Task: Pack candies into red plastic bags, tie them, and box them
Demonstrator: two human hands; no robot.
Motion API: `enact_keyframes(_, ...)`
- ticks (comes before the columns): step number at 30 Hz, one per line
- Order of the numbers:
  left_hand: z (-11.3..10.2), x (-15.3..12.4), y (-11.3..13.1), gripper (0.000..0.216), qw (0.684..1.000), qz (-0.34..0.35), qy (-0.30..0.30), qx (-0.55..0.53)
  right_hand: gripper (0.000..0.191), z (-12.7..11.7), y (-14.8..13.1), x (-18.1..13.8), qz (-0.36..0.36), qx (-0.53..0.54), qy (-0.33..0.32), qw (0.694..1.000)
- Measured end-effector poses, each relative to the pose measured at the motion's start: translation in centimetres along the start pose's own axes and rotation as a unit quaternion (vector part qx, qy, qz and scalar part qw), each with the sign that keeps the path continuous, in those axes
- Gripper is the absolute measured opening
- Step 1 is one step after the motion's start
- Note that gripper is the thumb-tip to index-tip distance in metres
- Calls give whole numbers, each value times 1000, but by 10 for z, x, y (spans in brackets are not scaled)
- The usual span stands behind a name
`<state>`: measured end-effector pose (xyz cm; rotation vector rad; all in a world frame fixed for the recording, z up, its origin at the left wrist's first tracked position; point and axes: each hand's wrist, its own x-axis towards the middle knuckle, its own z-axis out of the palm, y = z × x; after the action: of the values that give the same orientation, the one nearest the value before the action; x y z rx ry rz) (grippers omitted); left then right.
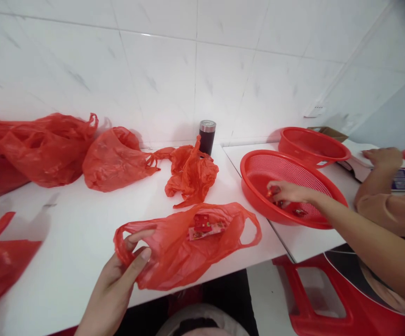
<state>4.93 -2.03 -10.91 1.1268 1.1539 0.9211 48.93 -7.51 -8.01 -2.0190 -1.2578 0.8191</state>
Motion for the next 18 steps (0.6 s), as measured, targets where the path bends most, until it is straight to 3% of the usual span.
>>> enact_keyframes(3,-6,2,-3,53,1000,13,4,21,23,-6,-44,5,2,39,-30,999)
enact_keyframes(5,-6,4,-4,58,999,36,15,24,23,10,-79,-4,-61,70,-44,995)
enact_keyframes(7,-1,6,0,63,998,59,19,19,22,46,-110,-19,-129,85,-146,977)
enact_keyframes(9,6,9,6,72,997,73,8,9,15,90,-129,-33,-194,28,-214,957)
enact_keyframes(11,13,12,14,78,997,81,-15,2,18,129,-138,-39,-252,-47,-206,944)
enact_keyframes(13,16,14,20,77,995,96,-28,-3,33,146,-140,-37,-283,-81,-176,939)
enact_keyframes(15,16,14,23,73,994,105,-25,0,40,136,-136,-30,-275,-73,-116,952)
enact_keyframes(18,11,12,23,70,996,93,-10,5,33,80,-107,-12,-215,-102,29,971)
